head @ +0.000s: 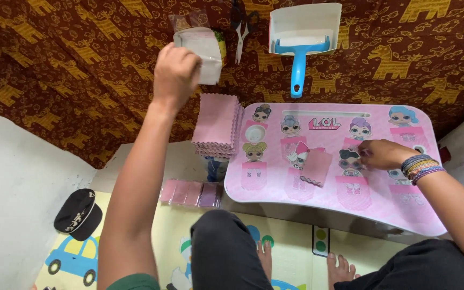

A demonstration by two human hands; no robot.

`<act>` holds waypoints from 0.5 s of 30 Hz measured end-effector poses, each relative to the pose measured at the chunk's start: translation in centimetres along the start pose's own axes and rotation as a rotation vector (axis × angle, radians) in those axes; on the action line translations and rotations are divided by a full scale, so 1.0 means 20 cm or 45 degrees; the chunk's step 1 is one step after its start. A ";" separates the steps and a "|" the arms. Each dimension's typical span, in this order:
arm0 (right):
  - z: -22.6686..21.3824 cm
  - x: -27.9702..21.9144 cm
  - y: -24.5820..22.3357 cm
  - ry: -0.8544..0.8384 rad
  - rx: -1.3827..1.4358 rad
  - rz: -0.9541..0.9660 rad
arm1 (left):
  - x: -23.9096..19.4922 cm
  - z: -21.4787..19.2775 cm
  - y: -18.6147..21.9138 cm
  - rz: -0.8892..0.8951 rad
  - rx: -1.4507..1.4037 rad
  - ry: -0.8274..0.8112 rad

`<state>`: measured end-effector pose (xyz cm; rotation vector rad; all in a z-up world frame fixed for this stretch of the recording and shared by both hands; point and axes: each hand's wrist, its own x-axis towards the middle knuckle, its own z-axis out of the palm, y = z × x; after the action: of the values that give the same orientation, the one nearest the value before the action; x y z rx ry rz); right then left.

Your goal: The person sits on the floor and folds pink cloths on a pink tray. They use a blue lint roller to roll over the cloths before folding them. The person then places the folded cloths into small plastic bags.

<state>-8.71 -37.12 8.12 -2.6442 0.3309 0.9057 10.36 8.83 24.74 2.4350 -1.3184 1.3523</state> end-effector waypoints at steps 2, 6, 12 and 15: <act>0.00 -0.01 0.01 0.006 0.014 -0.008 | 0.04 -0.05 0.20 0.166 0.244 0.056; 0.03 0.08 0.04 0.012 -0.190 -0.076 | 0.00 -0.08 0.67 0.278 -0.175 -0.983; -0.13 -0.47 -0.45 0.224 0.586 -0.524 | -0.03 0.03 1.10 -0.281 -1.932 -1.489; -0.02 -0.26 -0.37 -0.091 1.129 -0.790 | -0.10 0.18 1.16 -0.475 -2.268 -1.225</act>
<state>-10.10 -29.81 13.45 -1.7159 -0.1049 0.4732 -4.02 -6.22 13.48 1.5178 -1.0527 -0.9968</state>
